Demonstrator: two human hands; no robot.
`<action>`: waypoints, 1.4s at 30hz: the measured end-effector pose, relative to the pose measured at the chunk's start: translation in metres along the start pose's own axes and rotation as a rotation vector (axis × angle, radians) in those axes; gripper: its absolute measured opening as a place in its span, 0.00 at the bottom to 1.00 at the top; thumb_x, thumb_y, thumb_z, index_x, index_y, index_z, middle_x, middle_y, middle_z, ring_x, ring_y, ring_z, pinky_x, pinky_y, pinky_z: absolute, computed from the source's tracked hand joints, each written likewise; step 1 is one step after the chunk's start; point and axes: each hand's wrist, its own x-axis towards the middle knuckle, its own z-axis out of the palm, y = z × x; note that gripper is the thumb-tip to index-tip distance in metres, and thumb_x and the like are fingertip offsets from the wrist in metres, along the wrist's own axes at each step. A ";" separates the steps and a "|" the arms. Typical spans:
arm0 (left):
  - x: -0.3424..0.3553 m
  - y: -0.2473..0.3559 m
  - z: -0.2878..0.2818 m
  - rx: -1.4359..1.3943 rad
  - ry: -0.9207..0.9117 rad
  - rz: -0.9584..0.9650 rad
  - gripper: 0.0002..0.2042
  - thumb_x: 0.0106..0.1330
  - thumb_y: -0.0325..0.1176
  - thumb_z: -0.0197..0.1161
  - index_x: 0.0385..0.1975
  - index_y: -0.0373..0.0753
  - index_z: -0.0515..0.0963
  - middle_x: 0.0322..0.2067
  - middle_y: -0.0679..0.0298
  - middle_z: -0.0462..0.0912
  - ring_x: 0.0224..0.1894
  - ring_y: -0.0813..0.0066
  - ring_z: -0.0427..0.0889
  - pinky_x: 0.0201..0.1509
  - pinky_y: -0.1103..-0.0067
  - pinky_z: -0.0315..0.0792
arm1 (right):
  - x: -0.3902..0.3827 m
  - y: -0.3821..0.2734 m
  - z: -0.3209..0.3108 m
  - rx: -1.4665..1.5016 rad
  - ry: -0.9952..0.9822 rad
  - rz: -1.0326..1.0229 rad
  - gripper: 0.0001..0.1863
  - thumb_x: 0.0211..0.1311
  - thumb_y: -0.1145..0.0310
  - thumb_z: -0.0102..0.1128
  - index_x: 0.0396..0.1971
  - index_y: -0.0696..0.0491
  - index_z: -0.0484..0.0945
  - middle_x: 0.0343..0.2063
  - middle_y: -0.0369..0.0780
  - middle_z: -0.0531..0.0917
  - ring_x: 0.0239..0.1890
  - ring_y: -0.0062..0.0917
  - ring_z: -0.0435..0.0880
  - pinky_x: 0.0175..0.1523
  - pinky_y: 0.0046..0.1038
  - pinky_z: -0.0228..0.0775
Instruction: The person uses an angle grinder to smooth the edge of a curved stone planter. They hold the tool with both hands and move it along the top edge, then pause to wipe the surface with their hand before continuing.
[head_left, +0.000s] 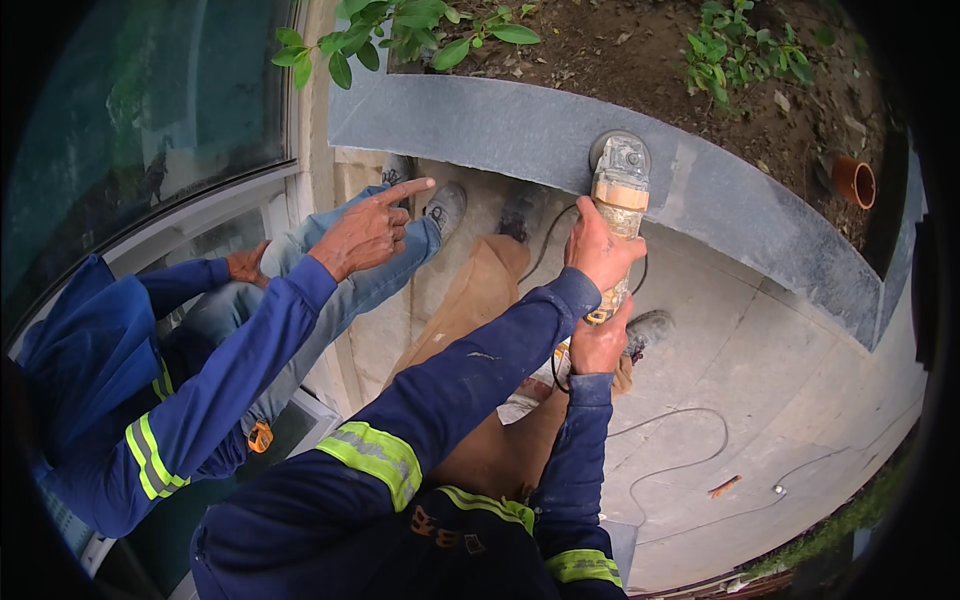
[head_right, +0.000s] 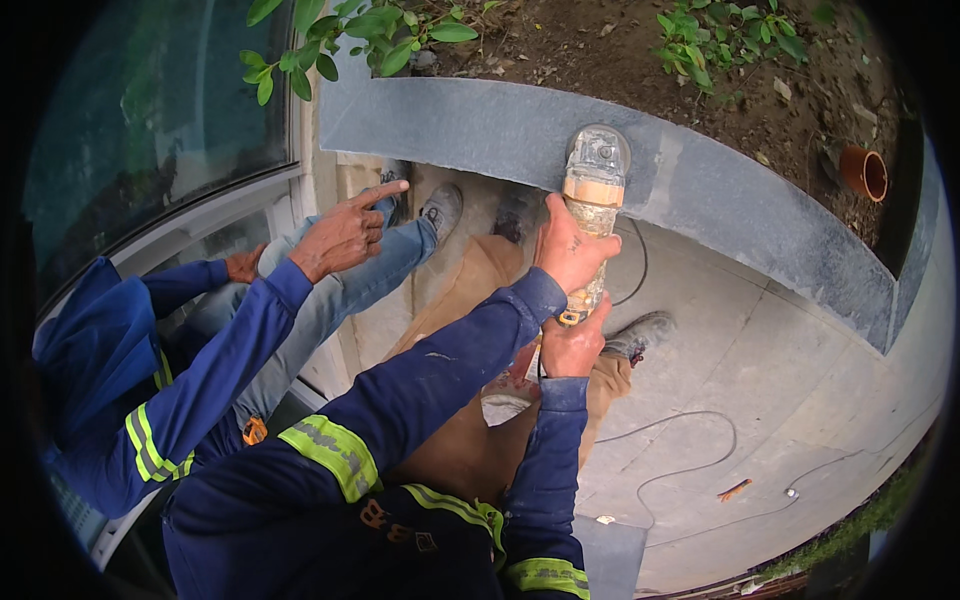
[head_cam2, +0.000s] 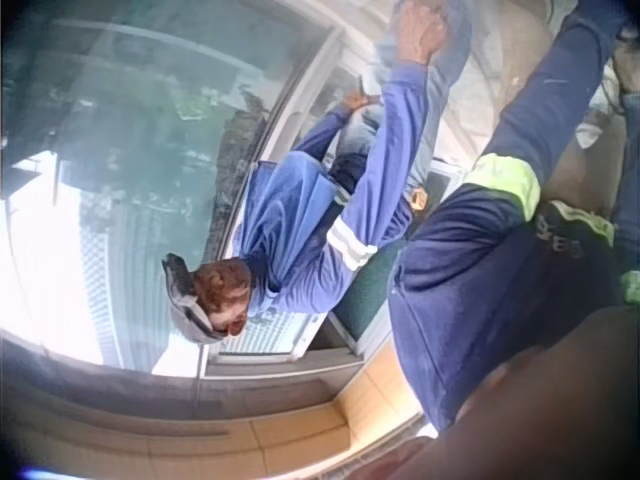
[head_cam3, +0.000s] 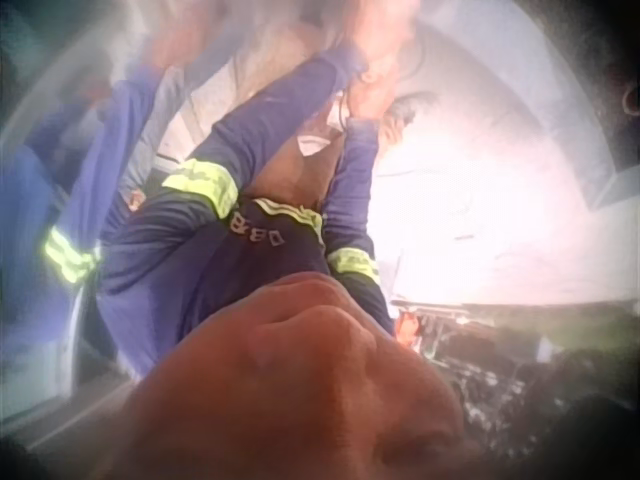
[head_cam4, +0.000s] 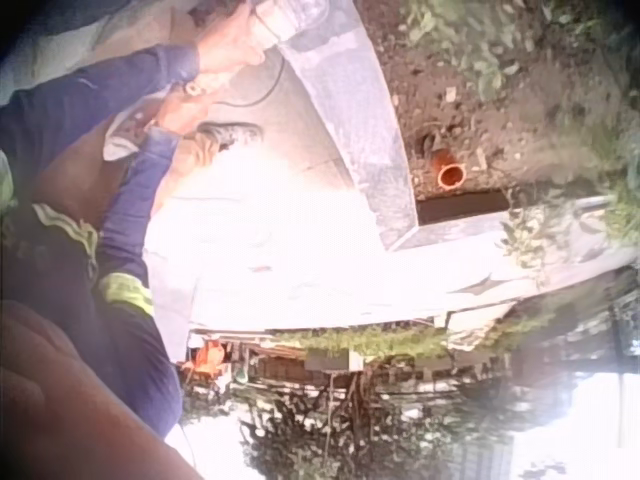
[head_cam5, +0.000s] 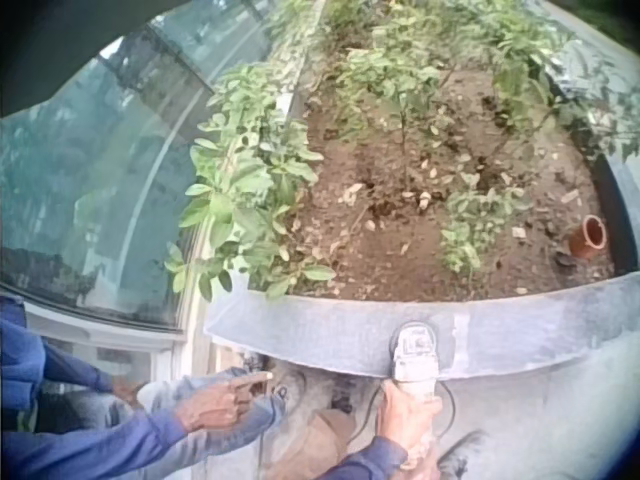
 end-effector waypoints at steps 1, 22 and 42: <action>0.003 0.001 0.000 -0.009 -0.016 0.008 0.35 0.46 0.37 0.73 0.47 0.28 0.58 0.39 0.37 0.80 0.42 0.37 0.81 0.49 0.57 0.74 | 0.002 0.000 0.002 0.006 0.015 -0.003 0.39 0.53 0.70 0.68 0.64 0.60 0.60 0.40 0.63 0.81 0.45 0.59 0.81 0.49 0.46 0.73; 0.001 0.002 -0.012 -0.012 0.007 0.008 0.35 0.46 0.36 0.72 0.48 0.27 0.58 0.40 0.37 0.80 0.43 0.38 0.81 0.50 0.58 0.74 | -0.004 -0.003 0.004 0.005 -0.001 -0.026 0.39 0.54 0.67 0.69 0.64 0.59 0.60 0.41 0.61 0.82 0.46 0.57 0.82 0.49 0.45 0.73; -0.001 -0.003 -0.010 -0.024 0.028 -0.031 0.36 0.46 0.37 0.73 0.49 0.27 0.58 0.40 0.37 0.80 0.44 0.39 0.81 0.50 0.58 0.74 | -0.005 0.003 0.003 -0.002 -0.009 -0.048 0.39 0.50 0.73 0.65 0.64 0.58 0.60 0.40 0.62 0.82 0.46 0.59 0.81 0.49 0.46 0.73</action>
